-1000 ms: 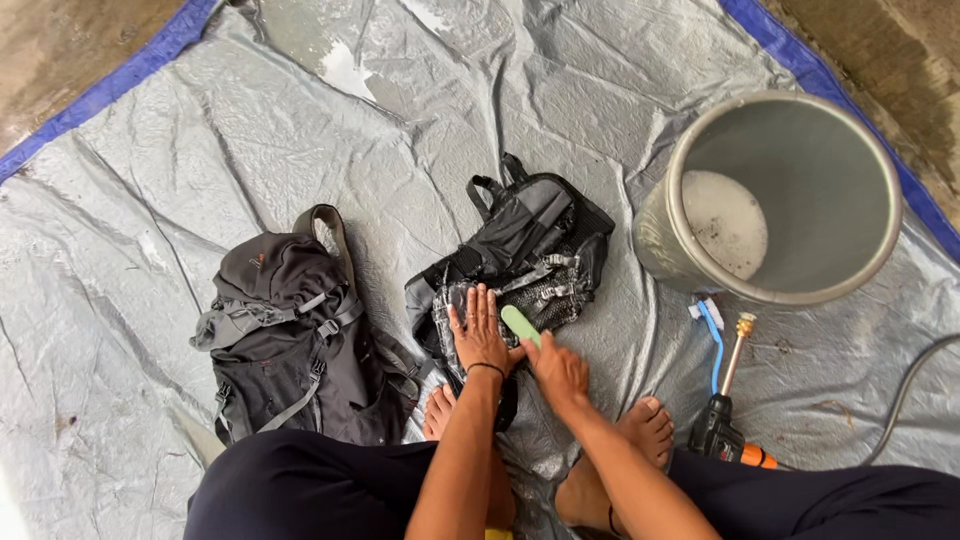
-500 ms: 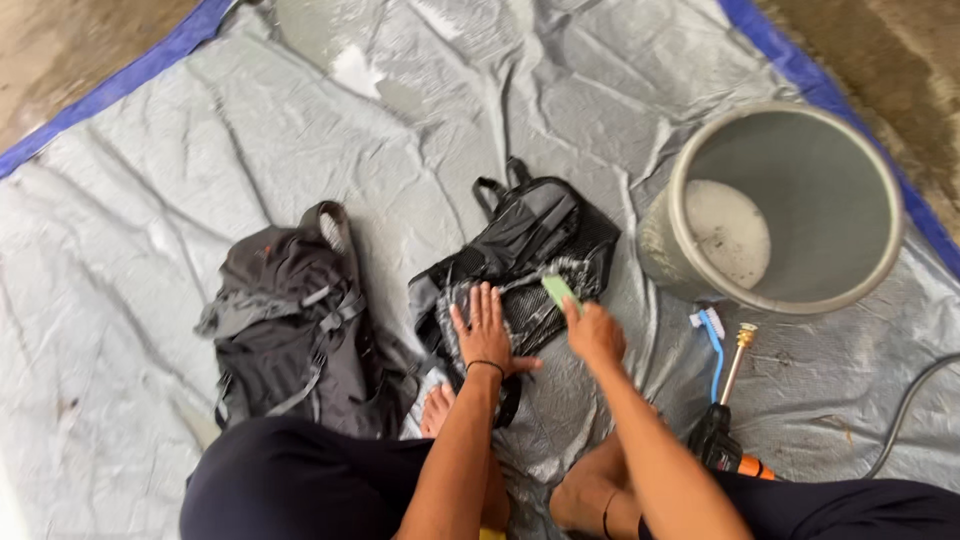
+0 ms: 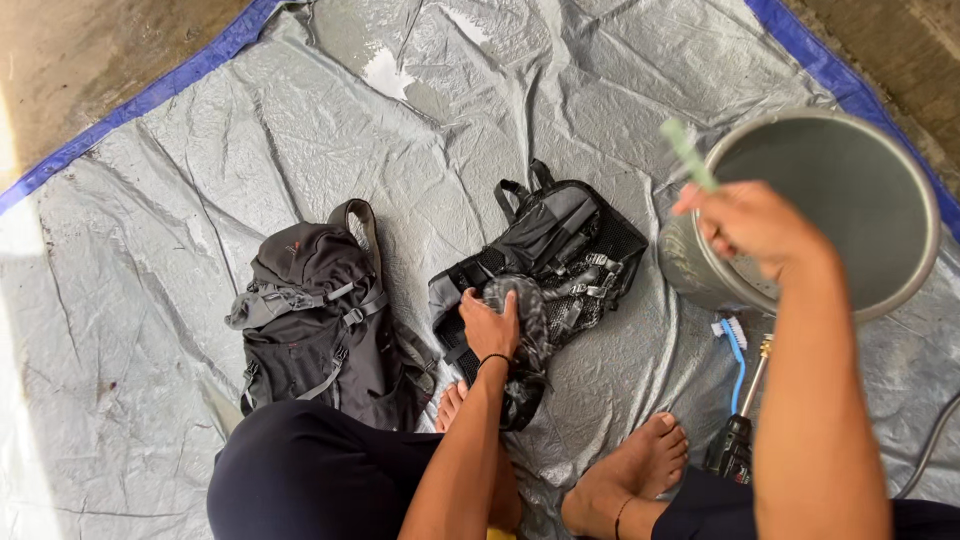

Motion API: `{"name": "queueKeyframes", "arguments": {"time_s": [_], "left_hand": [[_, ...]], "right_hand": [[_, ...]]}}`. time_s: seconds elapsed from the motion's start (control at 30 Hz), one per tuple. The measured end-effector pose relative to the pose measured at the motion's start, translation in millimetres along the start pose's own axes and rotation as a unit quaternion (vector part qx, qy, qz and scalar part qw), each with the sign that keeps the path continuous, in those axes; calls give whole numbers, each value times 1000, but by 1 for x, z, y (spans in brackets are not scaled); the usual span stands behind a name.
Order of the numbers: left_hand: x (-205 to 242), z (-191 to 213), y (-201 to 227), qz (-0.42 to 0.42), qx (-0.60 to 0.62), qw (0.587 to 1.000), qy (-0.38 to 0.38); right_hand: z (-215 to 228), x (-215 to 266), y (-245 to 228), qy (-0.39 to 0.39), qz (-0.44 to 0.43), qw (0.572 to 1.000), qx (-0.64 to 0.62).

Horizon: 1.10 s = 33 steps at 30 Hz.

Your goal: The person scrubs a black backpack with a brush and soapy water while it is placed on a silver tarp.

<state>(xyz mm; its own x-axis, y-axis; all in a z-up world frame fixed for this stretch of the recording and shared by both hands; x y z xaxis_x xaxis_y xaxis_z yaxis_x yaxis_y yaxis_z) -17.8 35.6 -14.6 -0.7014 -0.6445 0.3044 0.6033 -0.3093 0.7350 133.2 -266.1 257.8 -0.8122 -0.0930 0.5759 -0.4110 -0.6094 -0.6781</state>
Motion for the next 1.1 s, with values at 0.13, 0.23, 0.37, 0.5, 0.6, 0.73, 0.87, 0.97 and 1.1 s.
{"name": "queueKeyframes", "arguments": {"time_s": [0.13, 0.23, 0.37, 0.5, 0.6, 0.73, 0.87, 0.97, 1.1], "left_hand": [[10, -11, 34, 15, 28, 995, -98], [10, -26, 67, -122, 26, 977, -173], [11, -45, 106, -166, 25, 919, -357], [9, -54, 128, -64, 100, 827, -549], [25, -23, 167, -139, -28, 833, -535], [27, -52, 120, -199, -117, 839, -492], [41, -69, 80, -220, -210, 837, -456], [39, -78, 64, -194, -236, 853, -423], [29, -80, 69, -151, -147, 918, -336]], "right_hand": [[43, -31, 21, 122, -11, 991, -46], [58, -69, 74, 149, -87, 985, 27], [45, -98, 140, 52, -193, 974, 109], [35, -113, 187, -98, -344, 902, 243], [34, -135, 168, -87, -261, 807, 523], [14, -130, 153, 3, -284, 813, 509], [3, -120, 165, -132, -177, 865, 451], [16, -124, 163, -72, -110, 968, 212], [34, -77, 135, 73, -83, 990, -87]]}}
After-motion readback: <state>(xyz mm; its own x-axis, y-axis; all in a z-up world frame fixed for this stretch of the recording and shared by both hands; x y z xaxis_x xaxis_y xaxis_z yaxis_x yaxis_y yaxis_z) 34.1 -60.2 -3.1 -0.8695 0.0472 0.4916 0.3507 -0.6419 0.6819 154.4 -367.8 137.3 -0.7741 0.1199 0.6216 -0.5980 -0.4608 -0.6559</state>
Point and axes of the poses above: each hand's wrist, its own x-axis away from the middle knuckle, its own z-axis out of the back of the hand, y = z × x, the point moved 2 cm from there along -x, towards the middle knuckle, and after that the axes turned 4 degrees about x, right-handed, at the moved point
